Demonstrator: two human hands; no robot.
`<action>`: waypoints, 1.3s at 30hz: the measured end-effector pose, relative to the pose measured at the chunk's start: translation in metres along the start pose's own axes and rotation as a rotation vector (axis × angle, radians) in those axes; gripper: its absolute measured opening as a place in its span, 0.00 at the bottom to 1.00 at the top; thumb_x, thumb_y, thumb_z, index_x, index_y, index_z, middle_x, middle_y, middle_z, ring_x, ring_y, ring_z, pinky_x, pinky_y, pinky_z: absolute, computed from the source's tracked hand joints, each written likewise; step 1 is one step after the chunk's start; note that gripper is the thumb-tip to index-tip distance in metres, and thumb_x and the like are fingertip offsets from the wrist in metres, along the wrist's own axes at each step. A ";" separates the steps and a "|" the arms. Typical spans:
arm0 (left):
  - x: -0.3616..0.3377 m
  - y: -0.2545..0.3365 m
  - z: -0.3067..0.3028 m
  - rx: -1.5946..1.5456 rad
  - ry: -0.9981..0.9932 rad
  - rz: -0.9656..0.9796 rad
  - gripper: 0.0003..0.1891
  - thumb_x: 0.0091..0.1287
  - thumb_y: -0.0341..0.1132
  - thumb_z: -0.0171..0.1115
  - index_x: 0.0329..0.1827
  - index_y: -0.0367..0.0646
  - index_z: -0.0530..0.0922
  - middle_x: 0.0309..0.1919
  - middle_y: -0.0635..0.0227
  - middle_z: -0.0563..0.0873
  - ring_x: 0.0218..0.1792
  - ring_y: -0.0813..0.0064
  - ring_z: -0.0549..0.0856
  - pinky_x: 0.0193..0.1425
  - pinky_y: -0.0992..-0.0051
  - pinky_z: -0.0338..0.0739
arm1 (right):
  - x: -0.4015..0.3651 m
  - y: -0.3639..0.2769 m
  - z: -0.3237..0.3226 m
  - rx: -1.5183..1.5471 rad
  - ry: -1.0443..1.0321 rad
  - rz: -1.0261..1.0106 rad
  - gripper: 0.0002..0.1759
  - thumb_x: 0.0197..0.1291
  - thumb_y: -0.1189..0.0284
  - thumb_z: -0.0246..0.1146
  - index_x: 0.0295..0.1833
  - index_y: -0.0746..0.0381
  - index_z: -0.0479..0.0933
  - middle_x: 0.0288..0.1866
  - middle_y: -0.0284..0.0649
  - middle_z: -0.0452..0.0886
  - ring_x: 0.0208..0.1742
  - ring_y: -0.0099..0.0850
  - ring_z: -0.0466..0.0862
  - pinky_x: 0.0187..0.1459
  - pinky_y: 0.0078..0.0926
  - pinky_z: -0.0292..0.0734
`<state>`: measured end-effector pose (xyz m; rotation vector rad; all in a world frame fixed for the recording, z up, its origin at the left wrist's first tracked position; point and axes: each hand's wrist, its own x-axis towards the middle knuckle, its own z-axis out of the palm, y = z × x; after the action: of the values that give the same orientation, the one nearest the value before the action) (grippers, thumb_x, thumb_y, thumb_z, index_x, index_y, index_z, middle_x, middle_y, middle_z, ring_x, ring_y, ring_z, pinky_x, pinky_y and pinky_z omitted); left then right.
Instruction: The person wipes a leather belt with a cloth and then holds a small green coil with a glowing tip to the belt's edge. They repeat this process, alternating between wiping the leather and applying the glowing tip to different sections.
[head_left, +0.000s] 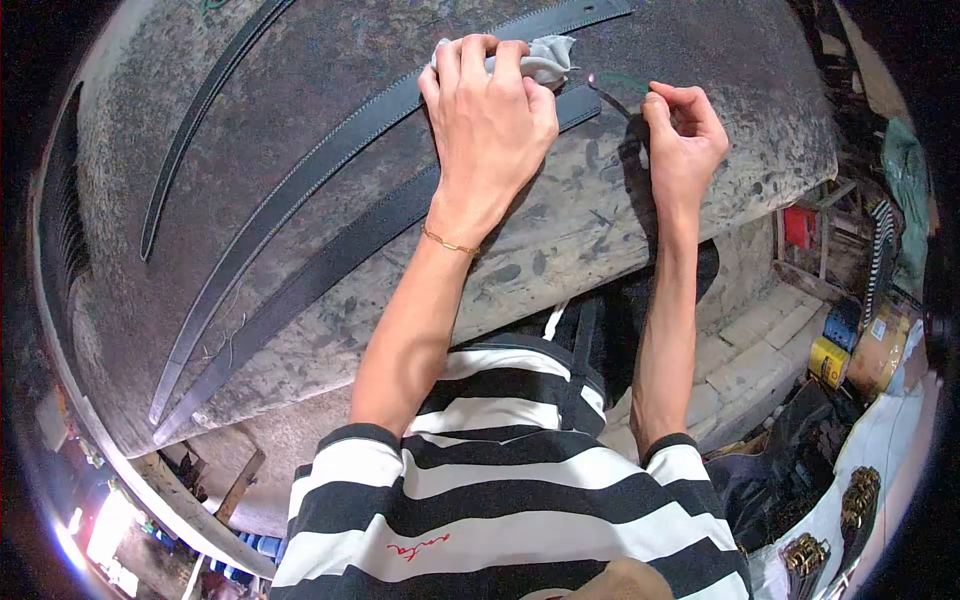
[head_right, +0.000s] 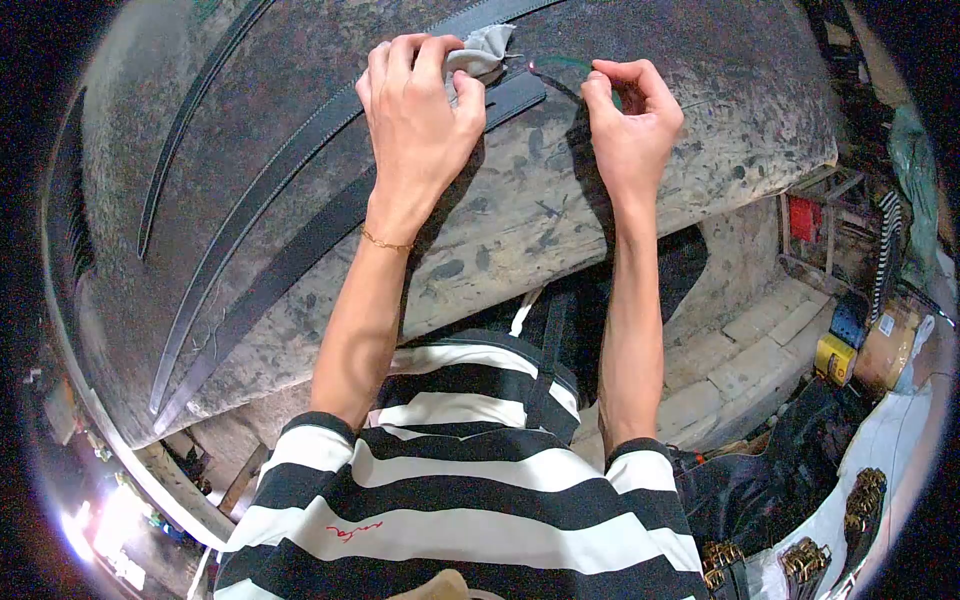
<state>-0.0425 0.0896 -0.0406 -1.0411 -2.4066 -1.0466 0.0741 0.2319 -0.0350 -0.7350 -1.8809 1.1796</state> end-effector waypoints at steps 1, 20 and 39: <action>0.000 0.000 0.000 0.003 0.004 0.002 0.13 0.58 0.33 0.60 0.46 0.41 0.82 0.46 0.59 0.81 0.54 0.58 0.76 0.60 0.57 0.68 | 0.000 0.000 -0.001 0.001 0.001 -0.001 0.03 0.58 0.79 0.67 0.38 0.66 0.82 0.29 0.24 0.78 0.29 0.11 0.68 0.30 0.14 0.62; 0.003 0.014 -0.015 0.152 0.015 -0.117 0.12 0.57 0.34 0.64 0.43 0.40 0.82 0.44 0.56 0.79 0.49 0.55 0.78 0.51 0.57 0.74 | -0.001 -0.001 -0.001 -0.012 -0.015 0.036 0.03 0.58 0.80 0.66 0.38 0.67 0.82 0.29 0.26 0.79 0.31 0.12 0.73 0.33 0.13 0.67; -0.007 0.033 0.009 0.131 -0.152 0.214 0.11 0.62 0.37 0.65 0.46 0.47 0.85 0.45 0.63 0.80 0.47 0.61 0.76 0.46 0.64 0.70 | 0.009 0.013 -0.013 0.686 0.462 0.157 0.05 0.66 0.83 0.59 0.46 0.71 0.75 0.35 0.41 0.78 0.32 0.24 0.76 0.36 0.25 0.77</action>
<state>-0.0137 0.1085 -0.0339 -1.3379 -2.3763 -0.7519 0.0810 0.2507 -0.0410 -0.6869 -0.9598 1.4823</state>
